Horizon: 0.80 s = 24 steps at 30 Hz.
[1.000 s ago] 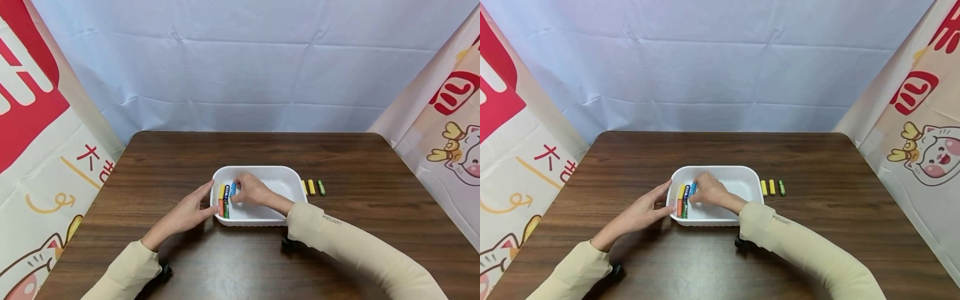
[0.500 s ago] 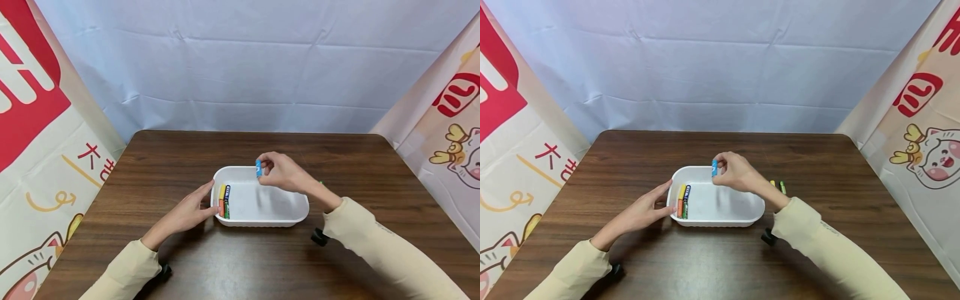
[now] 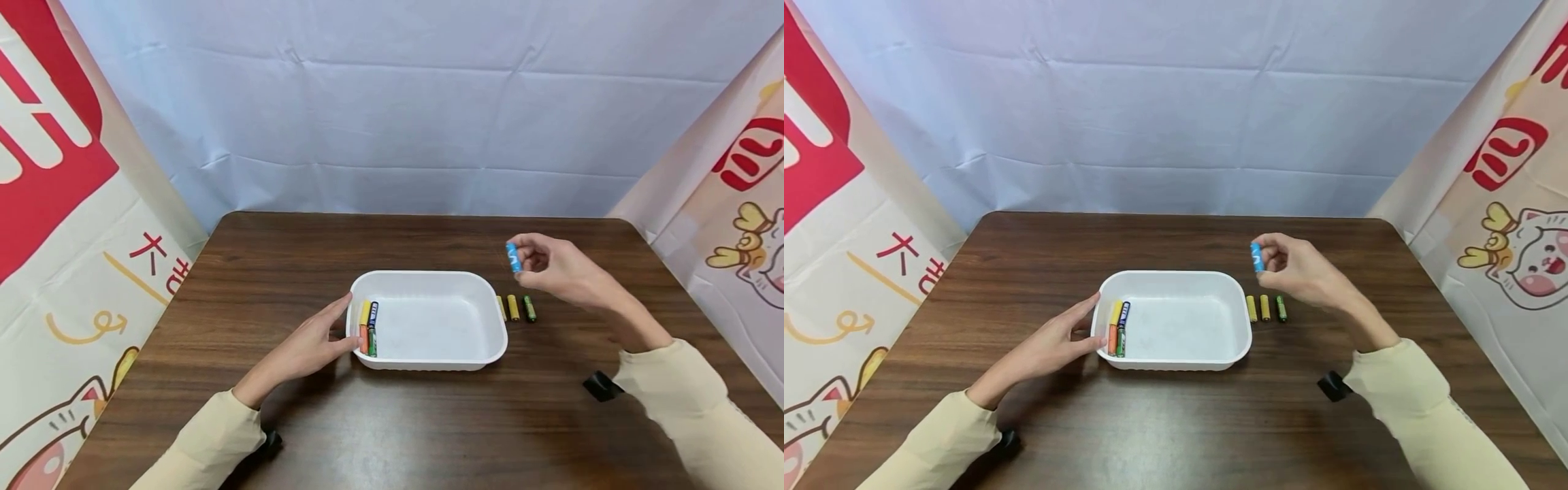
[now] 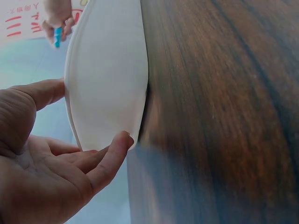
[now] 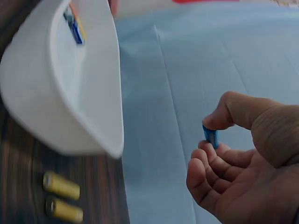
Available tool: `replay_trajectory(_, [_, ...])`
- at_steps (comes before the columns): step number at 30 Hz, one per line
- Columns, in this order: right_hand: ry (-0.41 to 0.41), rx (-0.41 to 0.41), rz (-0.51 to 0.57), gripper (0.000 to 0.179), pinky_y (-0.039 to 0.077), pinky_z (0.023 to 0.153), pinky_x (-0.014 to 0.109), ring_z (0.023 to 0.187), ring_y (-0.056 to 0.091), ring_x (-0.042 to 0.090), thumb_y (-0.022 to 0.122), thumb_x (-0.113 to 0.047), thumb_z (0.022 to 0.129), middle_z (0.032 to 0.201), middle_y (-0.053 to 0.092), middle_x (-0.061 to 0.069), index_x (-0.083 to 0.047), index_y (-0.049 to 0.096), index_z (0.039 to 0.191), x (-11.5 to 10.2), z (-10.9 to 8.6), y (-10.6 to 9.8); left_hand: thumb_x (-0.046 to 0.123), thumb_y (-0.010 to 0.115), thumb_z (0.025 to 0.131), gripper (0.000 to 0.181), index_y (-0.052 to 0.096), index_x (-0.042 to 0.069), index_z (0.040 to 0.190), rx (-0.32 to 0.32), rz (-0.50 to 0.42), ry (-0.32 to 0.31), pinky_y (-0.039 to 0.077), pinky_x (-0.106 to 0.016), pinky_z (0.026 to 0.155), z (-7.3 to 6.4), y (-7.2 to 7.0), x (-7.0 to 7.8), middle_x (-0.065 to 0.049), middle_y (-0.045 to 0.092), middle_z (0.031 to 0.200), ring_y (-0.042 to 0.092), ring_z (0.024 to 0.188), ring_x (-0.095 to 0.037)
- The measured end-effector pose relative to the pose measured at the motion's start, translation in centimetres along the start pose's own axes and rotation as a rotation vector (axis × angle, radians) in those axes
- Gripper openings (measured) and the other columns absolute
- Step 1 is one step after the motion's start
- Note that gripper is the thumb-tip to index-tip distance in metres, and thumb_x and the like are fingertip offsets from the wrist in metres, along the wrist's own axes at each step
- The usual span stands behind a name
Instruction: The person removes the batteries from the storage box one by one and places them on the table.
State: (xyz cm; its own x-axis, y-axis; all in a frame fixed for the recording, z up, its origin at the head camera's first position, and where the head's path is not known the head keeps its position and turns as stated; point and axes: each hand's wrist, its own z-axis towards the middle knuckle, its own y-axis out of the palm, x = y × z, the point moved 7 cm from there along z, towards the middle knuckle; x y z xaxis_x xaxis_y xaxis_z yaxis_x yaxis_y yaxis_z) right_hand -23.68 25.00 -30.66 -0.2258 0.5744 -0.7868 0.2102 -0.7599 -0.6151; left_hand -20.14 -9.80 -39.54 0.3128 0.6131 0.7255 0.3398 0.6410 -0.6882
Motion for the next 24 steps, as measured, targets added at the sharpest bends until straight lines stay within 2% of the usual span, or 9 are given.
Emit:
replay_trajectory(3, [0.001, -0.019, -0.053, 0.04, 0.044, 0.064, 0.023, 0.084, 0.05, 0.019, 0.06, 0.002, 0.084, 0.097, 0.053, 0.012, -0.001, 0.048, 0.122, 1.8, -0.8, -1.0, 0.035, 0.068, 0.084, 0.082, 0.023, 0.012, 0.149, 0.0, -0.005, -0.009, 0.048, -0.03, 0.083, 0.1, 0.0, 0.0, -0.006, 0.029, 0.148, 0.056, 0.106, -0.014])
replay_trajectory(8, [-0.029, -0.045, -0.093, 0.04, 0.045, 0.063, 0.021, 0.081, 0.05, 0.017, 0.06, 0.003, 0.084, 0.096, 0.052, 0.015, 0.003, 0.047, 0.122, 4.2, -1.9, -1.6, 0.034, 0.069, 0.084, 0.081, 0.023, 0.013, 0.149, -0.001, -0.014, -0.017, 0.048, -0.031, 0.082, 0.1, 0.0, 0.0, -0.006, 0.029, 0.148, 0.061, 0.094, -0.011])
replay_trajectory(14, [0.017, -0.049, -0.143, 0.041, 0.043, 0.059, 0.022, 0.077, 0.049, 0.015, 0.063, 0.002, 0.083, 0.092, 0.053, 0.014, 0.006, 0.046, 0.121, 7.7, -2.5, -1.7, 0.036, 0.068, 0.085, 0.081, 0.023, 0.014, 0.149, -0.007, -0.003, -0.037, 0.048, -0.031, 0.083, 0.1, 0.0, -0.1, -0.005, 0.027, 0.149, 0.06, 0.093, -0.009])
replay_trajectory(19, [0.048, -0.08, -0.126, 0.044, 0.044, 0.059, 0.024, 0.079, 0.048, 0.016, 0.063, 0.004, 0.083, 0.092, 0.052, 0.015, 0.008, 0.045, 0.123, 10.3, -2.9, -1.4, 0.036, 0.068, 0.085, 0.081, 0.024, 0.011, 0.148, -0.004, -0.002, -0.015, 0.047, -0.034, 0.085, 0.0, 0.0, 0.0, -0.008, 0.027, 0.149, 0.061, 0.092, -0.01])
replay_trajectory(24, [0.057, -0.101, -0.097, 0.047, 0.044, 0.06, 0.024, 0.079, 0.048, 0.016, 0.064, 0.005, 0.08, 0.091, 0.052, 0.015, 0.009, 0.046, 0.123, 12.1, -3.0, -0.8, 0.036, 0.067, 0.085, 0.081, 0.024, 0.011, 0.148, -0.001, 0.0, -0.009, 0.047, -0.035, 0.086, -0.1, 0.0, 0.0, -0.009, 0.027, 0.149, 0.061, 0.093, -0.011])
